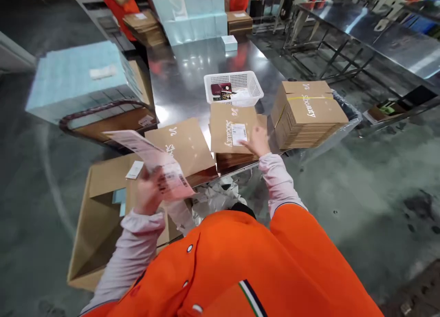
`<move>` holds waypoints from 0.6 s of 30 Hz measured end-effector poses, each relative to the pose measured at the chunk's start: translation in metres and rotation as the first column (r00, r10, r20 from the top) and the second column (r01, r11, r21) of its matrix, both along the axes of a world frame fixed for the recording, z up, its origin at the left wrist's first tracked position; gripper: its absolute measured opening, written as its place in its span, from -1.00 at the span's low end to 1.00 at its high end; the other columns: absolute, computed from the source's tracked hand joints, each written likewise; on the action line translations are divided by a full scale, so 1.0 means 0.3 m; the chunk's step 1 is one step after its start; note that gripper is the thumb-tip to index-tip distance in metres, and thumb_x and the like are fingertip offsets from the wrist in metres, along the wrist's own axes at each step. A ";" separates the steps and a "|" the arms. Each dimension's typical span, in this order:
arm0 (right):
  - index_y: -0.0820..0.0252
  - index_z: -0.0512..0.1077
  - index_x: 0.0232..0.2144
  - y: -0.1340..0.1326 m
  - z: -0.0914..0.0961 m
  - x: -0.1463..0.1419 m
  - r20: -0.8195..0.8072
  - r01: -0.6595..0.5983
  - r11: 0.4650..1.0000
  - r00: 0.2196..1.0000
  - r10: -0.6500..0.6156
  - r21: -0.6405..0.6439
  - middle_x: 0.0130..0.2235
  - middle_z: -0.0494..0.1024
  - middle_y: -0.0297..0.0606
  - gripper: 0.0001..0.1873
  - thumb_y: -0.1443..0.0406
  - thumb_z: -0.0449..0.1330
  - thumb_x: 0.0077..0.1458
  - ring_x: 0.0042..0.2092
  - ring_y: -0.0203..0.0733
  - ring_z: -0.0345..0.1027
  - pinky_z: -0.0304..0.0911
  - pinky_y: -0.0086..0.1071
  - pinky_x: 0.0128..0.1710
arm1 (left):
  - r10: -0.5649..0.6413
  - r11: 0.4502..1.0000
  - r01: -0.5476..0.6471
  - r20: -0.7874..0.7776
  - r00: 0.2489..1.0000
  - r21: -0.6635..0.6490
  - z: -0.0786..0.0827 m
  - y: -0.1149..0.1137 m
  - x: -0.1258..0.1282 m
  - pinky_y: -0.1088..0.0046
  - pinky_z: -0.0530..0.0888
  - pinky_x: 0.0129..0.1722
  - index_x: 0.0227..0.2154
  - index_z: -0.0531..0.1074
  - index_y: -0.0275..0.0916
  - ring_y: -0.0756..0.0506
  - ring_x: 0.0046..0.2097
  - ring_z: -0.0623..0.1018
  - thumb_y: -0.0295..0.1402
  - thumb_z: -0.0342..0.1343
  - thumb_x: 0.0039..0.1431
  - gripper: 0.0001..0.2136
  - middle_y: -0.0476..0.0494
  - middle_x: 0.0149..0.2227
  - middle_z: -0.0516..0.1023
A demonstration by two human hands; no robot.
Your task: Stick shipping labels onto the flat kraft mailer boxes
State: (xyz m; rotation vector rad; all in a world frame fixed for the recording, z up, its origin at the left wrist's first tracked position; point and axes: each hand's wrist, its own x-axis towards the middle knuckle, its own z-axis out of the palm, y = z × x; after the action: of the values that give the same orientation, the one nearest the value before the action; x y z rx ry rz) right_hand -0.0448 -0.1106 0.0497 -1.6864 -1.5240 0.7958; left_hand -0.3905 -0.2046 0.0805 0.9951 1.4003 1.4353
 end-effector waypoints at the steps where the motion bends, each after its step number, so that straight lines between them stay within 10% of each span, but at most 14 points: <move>1: 0.39 0.30 0.13 -0.036 0.002 -0.084 -0.075 -0.134 0.991 0.988 0.132 -0.018 0.13 0.36 0.20 -0.04 0.01 0.44 -0.26 0.11 0.21 0.28 0.21 0.04 0.11 | -0.012 1.000 0.012 0.013 1.000 -0.017 -0.022 -0.019 0.027 0.39 0.51 -0.31 -0.23 0.46 -0.23 -0.11 -0.34 0.55 -0.14 0.25 0.02 -0.68 -0.08 -0.36 0.57; 3: 0.25 0.36 0.08 -0.122 -0.007 -0.287 -0.332 -0.463 0.886 0.831 0.446 0.030 0.03 0.49 -0.04 -0.12 0.00 0.44 -0.28 -0.04 -0.01 0.42 0.34 -0.13 0.01 | -0.111 0.993 0.110 -0.035 0.993 -0.043 -0.058 -0.047 0.074 0.38 0.51 -0.30 -0.28 0.49 -0.25 -0.11 -0.35 0.55 -0.12 0.28 -0.04 -0.66 -0.10 -0.36 0.59; 7: 0.26 0.48 -0.11 -0.268 -0.046 -0.573 -0.581 -0.369 0.922 0.728 0.364 0.116 -0.10 0.57 -0.12 -0.41 -0.07 0.26 -0.03 -0.09 -0.09 0.47 0.36 -0.22 -0.02 | -0.236 0.972 0.236 -0.035 0.971 0.005 -0.072 -0.054 0.089 0.33 0.48 -0.09 -0.22 0.53 -0.27 -0.16 -0.14 0.56 -0.17 0.33 -0.10 -0.61 -0.20 -0.17 0.61; 18: 0.23 0.59 -0.32 -0.107 0.083 -0.515 -0.252 -0.667 0.736 0.696 0.672 0.119 -0.32 0.62 -0.23 -0.65 0.05 0.27 0.03 -0.29 -0.17 0.49 0.33 -0.37 -0.29 | 0.199 0.980 -0.197 0.038 0.979 -0.032 -0.122 -0.054 0.163 0.53 0.30 -0.51 -0.61 0.46 -0.32 0.04 -0.53 0.35 -0.02 0.30 -0.10 -0.60 0.00 -0.61 0.43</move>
State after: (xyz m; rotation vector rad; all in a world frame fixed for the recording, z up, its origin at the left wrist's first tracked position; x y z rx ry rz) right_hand -0.1994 -0.1427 0.0746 -0.9009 -1.9413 1.3245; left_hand -0.3416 -0.2207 0.0440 0.8220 1.5190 1.5674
